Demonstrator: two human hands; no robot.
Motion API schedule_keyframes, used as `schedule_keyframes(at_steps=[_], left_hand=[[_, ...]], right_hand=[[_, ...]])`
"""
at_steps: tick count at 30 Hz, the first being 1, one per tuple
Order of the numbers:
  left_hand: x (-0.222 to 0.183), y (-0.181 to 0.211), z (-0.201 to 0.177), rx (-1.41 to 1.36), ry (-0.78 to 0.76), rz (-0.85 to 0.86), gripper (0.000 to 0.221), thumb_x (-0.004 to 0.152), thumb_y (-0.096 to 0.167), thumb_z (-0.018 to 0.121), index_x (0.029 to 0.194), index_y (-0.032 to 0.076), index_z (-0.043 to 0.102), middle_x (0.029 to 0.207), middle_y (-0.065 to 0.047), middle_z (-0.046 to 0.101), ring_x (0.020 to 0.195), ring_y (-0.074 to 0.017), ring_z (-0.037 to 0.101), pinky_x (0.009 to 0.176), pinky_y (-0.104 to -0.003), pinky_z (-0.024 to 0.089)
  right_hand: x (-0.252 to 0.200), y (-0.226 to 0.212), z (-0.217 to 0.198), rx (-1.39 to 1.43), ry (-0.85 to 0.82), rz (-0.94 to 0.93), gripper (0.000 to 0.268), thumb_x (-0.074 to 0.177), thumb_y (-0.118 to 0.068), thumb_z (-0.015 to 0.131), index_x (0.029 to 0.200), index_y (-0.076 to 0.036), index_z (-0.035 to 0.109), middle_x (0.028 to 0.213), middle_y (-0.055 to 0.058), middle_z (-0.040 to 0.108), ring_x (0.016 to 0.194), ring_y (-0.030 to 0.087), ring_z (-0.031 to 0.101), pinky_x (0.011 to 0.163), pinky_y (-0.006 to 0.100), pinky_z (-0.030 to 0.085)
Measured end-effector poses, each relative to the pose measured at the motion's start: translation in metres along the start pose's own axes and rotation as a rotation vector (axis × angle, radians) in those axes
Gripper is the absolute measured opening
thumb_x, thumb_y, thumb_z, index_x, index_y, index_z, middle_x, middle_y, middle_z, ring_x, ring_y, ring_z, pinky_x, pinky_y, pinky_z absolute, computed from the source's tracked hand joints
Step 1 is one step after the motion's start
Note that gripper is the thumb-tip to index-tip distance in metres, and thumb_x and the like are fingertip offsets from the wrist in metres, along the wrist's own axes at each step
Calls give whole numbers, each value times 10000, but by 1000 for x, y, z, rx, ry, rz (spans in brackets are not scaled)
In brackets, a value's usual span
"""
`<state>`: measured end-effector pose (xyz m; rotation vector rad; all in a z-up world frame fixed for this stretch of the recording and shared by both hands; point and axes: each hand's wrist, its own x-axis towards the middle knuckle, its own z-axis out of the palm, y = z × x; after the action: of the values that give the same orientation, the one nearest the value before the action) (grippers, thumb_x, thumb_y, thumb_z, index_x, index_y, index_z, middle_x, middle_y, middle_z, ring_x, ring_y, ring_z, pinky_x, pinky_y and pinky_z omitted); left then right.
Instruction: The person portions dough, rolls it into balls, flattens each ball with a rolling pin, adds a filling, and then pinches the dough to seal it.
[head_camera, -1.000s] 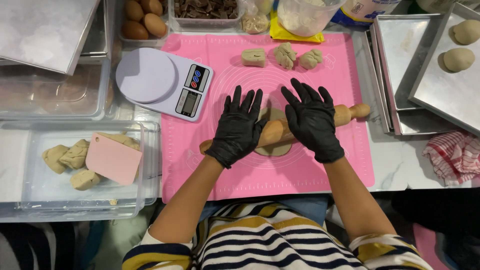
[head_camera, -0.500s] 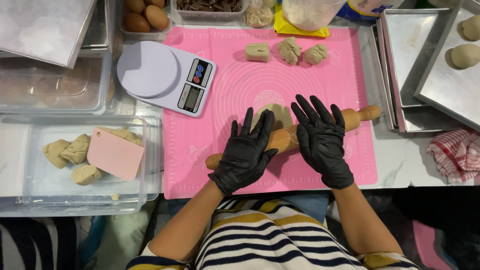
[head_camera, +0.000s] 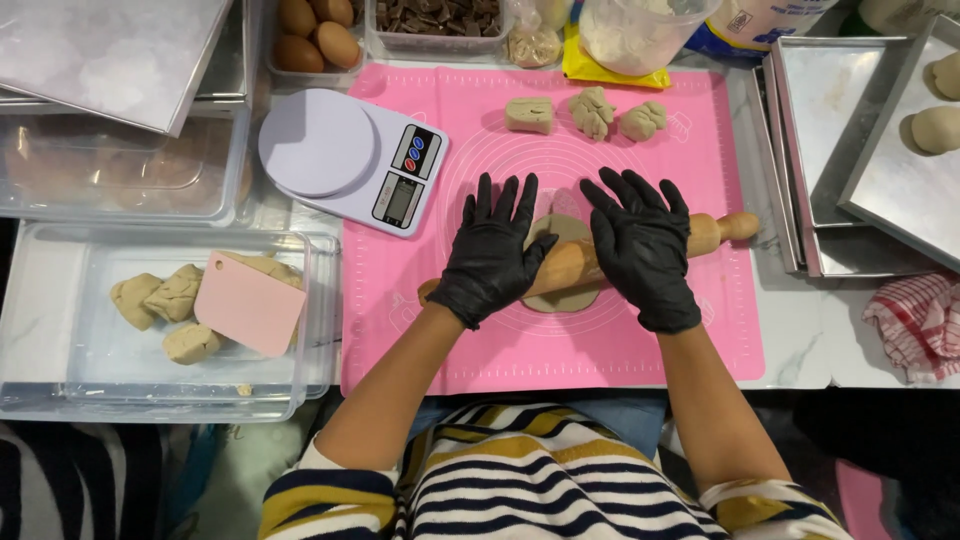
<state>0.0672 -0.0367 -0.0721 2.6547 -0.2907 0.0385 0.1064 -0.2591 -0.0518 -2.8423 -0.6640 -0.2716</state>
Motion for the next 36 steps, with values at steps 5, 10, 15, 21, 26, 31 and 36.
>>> schedule_keyframes(at_steps=[5, 10, 15, 21, 26, 31, 36], left_hand=[[-6, 7, 2, -23, 10, -1, 741, 1054, 510, 400, 1659, 161, 152, 1634, -224, 343, 1530, -498, 182, 1250, -571, 144], [-29, 27, -7, 22, 101, 77, 730, 1056, 478, 424, 1652, 135, 181, 1646, -239, 317, 1536, -479, 191, 1266, -527, 127], [-54, 41, -9, -51, 165, 169, 722, 1060, 428, 461, 1655, 129, 184, 1662, -259, 262, 1528, -487, 212, 1260, -553, 150], [-89, 63, -22, -90, -30, 214, 914, 969, 551, 559, 1658, 128, 134, 1667, -237, 242, 1476, -533, 265, 1213, -580, 219], [-71, 37, -29, -132, -140, 162, 857, 959, 585, 534, 1643, 196, 195, 1585, -216, 392, 1365, -531, 435, 1150, -588, 339], [-26, 10, -34, -170, -153, 4, 648, 984, 545, 553, 1477, 131, 487, 1138, -127, 676, 1093, -395, 665, 953, -524, 532], [6, 5, 8, -163, -43, 5, 584, 881, 465, 762, 1152, 27, 487, 1055, -198, 544, 930, -394, 553, 746, -514, 497]], right_hand=[[-8, -4, -6, -10, -76, 23, 483, 1101, -421, 291, 1567, -490, 400, 1598, -166, 440, 1512, 160, 344, 1238, 450, 94], [-30, -22, -27, 9, -66, 31, 509, 1093, -351, 299, 1577, -483, 381, 1625, -203, 384, 1523, 158, 321, 1228, 446, 118], [-58, -31, -37, 60, 19, 19, 501, 1079, -310, 360, 1563, -398, 454, 1621, -144, 428, 1512, 168, 349, 1219, 413, 149], [-105, -26, -26, 161, 125, 6, 494, 1070, -338, 394, 1558, -367, 464, 1656, -98, 379, 1554, 191, 267, 1250, 434, 30], [-142, -19, -20, 155, 196, -15, 574, 966, -308, 616, 1530, -343, 515, 1591, -73, 465, 1510, 206, 350, 1271, 434, 49], [-160, -15, -15, 184, 299, -16, 613, 852, -318, 761, 1447, -316, 611, 1472, -54, 552, 1399, 221, 453, 1265, 474, 138], [-170, -22, -26, -3, 414, -91, 472, 884, -196, 782, 1346, -200, 687, 1123, 47, 602, 1105, 221, 600, 1219, 505, 307]])
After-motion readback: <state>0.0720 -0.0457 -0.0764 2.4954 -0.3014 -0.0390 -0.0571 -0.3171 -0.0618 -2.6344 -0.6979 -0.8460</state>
